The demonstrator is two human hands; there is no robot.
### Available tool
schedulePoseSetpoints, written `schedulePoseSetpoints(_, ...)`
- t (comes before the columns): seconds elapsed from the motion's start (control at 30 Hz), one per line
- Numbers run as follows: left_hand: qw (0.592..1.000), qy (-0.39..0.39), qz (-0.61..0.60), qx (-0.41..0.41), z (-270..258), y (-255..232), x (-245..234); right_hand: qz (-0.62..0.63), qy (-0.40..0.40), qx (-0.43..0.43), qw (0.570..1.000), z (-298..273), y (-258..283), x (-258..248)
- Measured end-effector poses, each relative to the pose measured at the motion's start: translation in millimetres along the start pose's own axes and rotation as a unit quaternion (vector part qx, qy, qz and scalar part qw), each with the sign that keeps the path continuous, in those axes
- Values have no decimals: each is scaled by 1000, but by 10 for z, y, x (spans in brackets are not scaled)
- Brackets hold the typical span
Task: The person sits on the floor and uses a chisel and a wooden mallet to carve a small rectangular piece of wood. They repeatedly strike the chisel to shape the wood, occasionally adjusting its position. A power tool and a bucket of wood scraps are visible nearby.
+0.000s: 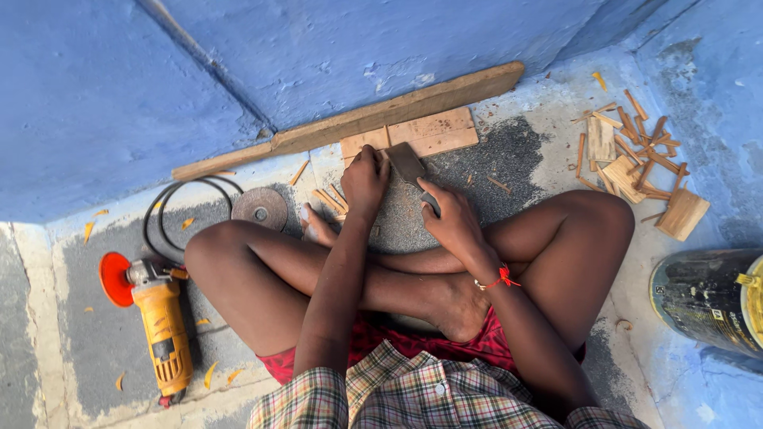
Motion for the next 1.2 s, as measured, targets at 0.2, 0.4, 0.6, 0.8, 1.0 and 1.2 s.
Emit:
schedulePoseSetpoints(0.2, 999, 0, 31, 12, 20, 103, 103, 33, 15, -1, 999, -18, 177, 3)
schedulePoseSetpoints(0.4, 999, -2, 43, 1, 56, 188, 205, 69, 11, -4, 998, -33, 218, 64)
schedulePoseSetpoints(0.6, 999, 3, 46, -11, 36, 213, 232, 55, 40, 121, 990, 42, 428, 43)
schedulePoseSetpoints(0.8, 999, -4, 35, 6, 50, 226, 249, -16, -32, 14, 999, 319, 434, 289)
schedulePoseSetpoints(1.0, 999, 8, 36, -16, 57, 229, 276, 2, -12, 53, 998, 407, 222, 424)
schedulePoseSetpoints(1.2, 999, -7, 45, -6, 87, 201, 279, -1, -41, 39, 998, 641, 43, 514)
Point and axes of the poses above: each hand's wrist, its own z-axis towards the middle knuckle, its own x-axis out of the palm, y = z × x, the point moved 1 cm from there along z, towards the middle knuckle, and after that the axes turned 7 degrees about y, right-handed, at the moved point
